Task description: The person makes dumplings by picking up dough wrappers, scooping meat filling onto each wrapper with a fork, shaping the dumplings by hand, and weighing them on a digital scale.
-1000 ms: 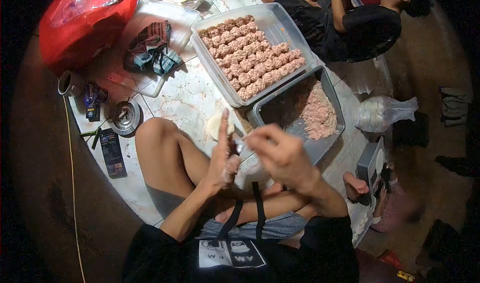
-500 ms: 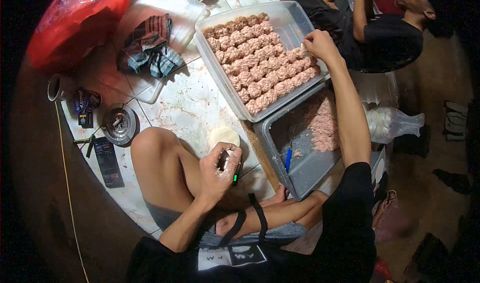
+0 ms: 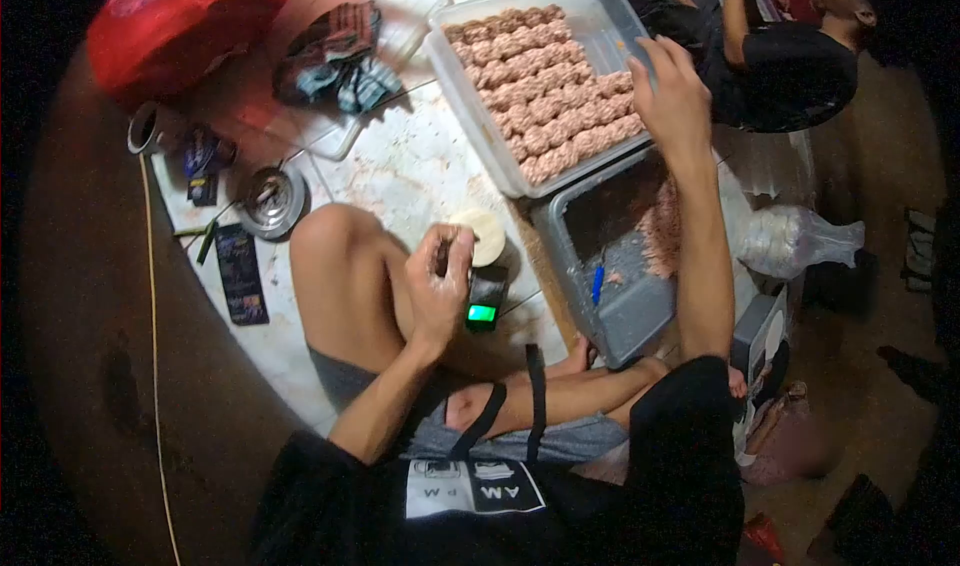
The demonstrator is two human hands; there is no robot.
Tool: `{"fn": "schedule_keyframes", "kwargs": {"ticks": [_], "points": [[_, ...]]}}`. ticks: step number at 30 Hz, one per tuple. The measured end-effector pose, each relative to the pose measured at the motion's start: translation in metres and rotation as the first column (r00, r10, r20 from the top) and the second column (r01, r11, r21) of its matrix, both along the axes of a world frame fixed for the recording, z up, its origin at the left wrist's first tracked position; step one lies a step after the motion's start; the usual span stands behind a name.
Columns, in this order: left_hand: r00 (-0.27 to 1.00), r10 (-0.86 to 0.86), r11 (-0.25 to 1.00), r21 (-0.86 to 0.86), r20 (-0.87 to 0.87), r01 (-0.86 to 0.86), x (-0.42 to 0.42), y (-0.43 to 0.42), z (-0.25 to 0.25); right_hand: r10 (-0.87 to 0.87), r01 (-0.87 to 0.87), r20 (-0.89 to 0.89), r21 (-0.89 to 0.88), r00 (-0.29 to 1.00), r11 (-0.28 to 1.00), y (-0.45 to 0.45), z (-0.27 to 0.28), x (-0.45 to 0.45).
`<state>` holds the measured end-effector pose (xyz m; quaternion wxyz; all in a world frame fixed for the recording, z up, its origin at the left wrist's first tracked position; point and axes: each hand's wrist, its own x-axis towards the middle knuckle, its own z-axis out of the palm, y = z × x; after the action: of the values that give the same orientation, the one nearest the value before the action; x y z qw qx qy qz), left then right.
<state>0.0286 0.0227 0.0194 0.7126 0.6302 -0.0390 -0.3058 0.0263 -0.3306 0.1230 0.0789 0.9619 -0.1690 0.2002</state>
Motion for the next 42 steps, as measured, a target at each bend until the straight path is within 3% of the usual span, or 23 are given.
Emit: {"fn": "schedule_keyframes", "kwargs": {"ticks": [2, 3, 5, 6, 8, 9, 12, 13, 15, 17, 19, 24, 28, 30, 31, 32, 33, 34, 36, 37, 39, 41, 42], "points": [[0.994, 0.061, 0.995, -0.07, -0.086, -0.067, 0.007, 0.005, 0.003, -0.08, 0.07, 0.063, 0.144, 0.995, 0.987, 0.106, 0.028, -0.029], [0.989, 0.095, 0.988, -0.114, -0.111, -0.107, 0.009, 0.005, -0.001, 0.016, -0.026, 0.044, 0.233, 0.999, 0.972, 0.147, 0.019, -0.053], [0.994, 0.111, 0.989, -0.094, -0.016, -0.112, 0.01, 0.002, -0.01, 0.198, -0.142, -0.106, 0.393, 0.974, 0.909, 0.225, -0.013, -0.096], [0.993, 0.118, 0.989, -0.087, 0.03, -0.115, 0.009, 0.001, -0.01, 0.209, -0.023, -0.251, 0.587, 0.945, 0.809, 0.254, -0.027, -0.117], [0.961, 0.015, 0.999, 0.043, 0.275, -0.028, 0.009, -0.003, 0.01, 0.221, 0.091, -0.464, 0.561, 0.858, 0.823, 0.279, -0.071, -0.149], [0.919, -0.049, 0.993, 0.114, 0.391, 0.005, 0.008, -0.005, 0.018, 0.223, 0.064, -0.463, 0.528, 0.858, 0.847, 0.285, -0.096, -0.163], [0.658, -0.203, 0.971, 0.236, 0.725, 0.04, 0.004, -0.013, -0.022, 0.221, 0.083, -0.563, 0.463, 0.797, 0.883, 0.286, -0.115, -0.175], [0.538, -0.261, 0.959, 0.278, 0.801, 0.052, 0.007, -0.018, -0.024, 0.174, 0.149, -0.587, 0.461, 0.791, 0.875, 0.285, -0.118, -0.176], [0.517, -0.413, 0.901, 0.418, 0.75, 0.114, -0.002, -0.019, -0.029, 0.074, 0.293, -0.633, 0.455, 0.77, 0.841, 0.283, -0.128, -0.185], [0.445, -0.538, 0.832, 0.537, 0.716, 0.141, -0.003, -0.02, -0.041, 0.132, 0.119, -0.457, 0.479, 0.88, 0.87, 0.273, -0.123, -0.191], [0.444, -0.502, 0.853, 0.51, 0.742, 0.111, -0.005, -0.022, -0.042, 0.181, 0.014, -0.349, 0.489, 0.92, 0.872, 0.269, -0.131, -0.202], [0.436, -0.563, 0.811, 0.57, 0.702, 0.13, -0.004, -0.023, -0.044, 0.126, 0.137, -0.425, 0.535, 0.896, 0.833, 0.28, -0.128, -0.194], [0.381, -0.502, 0.849, 0.526, 0.777, 0.046, -0.002, -0.024, -0.056, -0.028, 0.074, -0.092, 0.544, 0.995, 0.836, 0.277, -0.09, -0.191], [0.442, -0.4, 0.9, 0.435, 0.803, 0.024, -0.008, -0.027, -0.033, -0.243, 0.24, -0.055, 0.463, 0.968, 0.853, 0.235, -0.067, -0.197], [0.389, -0.256, 0.961, 0.275, 0.885, 0.007, -0.003, -0.025, -0.037, -0.397, 0.321, 0.05, 0.498, 0.917, 0.805, 0.21, -0.053, -0.197], [0.509, -0.159, 0.986, 0.162, 0.846, 0.038, -0.003, -0.024, -0.025, -0.502, 0.439, 0.08, 0.38, 0.861, 0.814, 0.183, -0.067, -0.204], [0.623, -0.071, 0.997, 0.045, 0.779, 0.057, -0.001, -0.023, -0.008, -0.62, 0.65, -0.217, 0.378, 0.754, 0.659, 0.165, -0.065, -0.208], [0.787, -0.03, 0.998, -0.019, 0.616, 0.053, -0.001, -0.022, 0.001, -0.568, 0.731, -0.462, 0.47, 0.681, 0.495, 0.142, -0.075, -0.212], [0.972, 0.015, 0.981, -0.192, 0.235, 0.031, 0.018, -0.015, -0.027, -0.549, 0.745, -0.504, 0.407, 0.666, 0.529, 0.128, -0.127, -0.218], [0.997, 0.067, 0.922, -0.379, -0.038, -0.077, 0.022, -0.017, -0.028, -0.527, 0.738, -0.525, 0.38, 0.668, 0.558, 0.125, -0.137, -0.213], [0.9, -0.17, 0.829, -0.552, -0.402, -0.09, 0.035, -0.01, -0.034, -0.562, 0.711, -0.437, 0.398, 0.703, 0.58, 0.127, -0.141, -0.214], [0.87, -0.182, 0.847, -0.522, -0.459, -0.098, 0.033, -0.008, -0.043, -0.575, 0.682, -0.369, 0.449, 0.73, 0.578, 0.115, -0.116, -0.212], [0.896, -0.226, 0.88, -0.474, -0.382, 0.02, 0.025, -0.008, -0.034, -0.582, 0.655, -0.302, 0.359, 0.755, 0.665, 0.095, -0.116, -0.218]]}}
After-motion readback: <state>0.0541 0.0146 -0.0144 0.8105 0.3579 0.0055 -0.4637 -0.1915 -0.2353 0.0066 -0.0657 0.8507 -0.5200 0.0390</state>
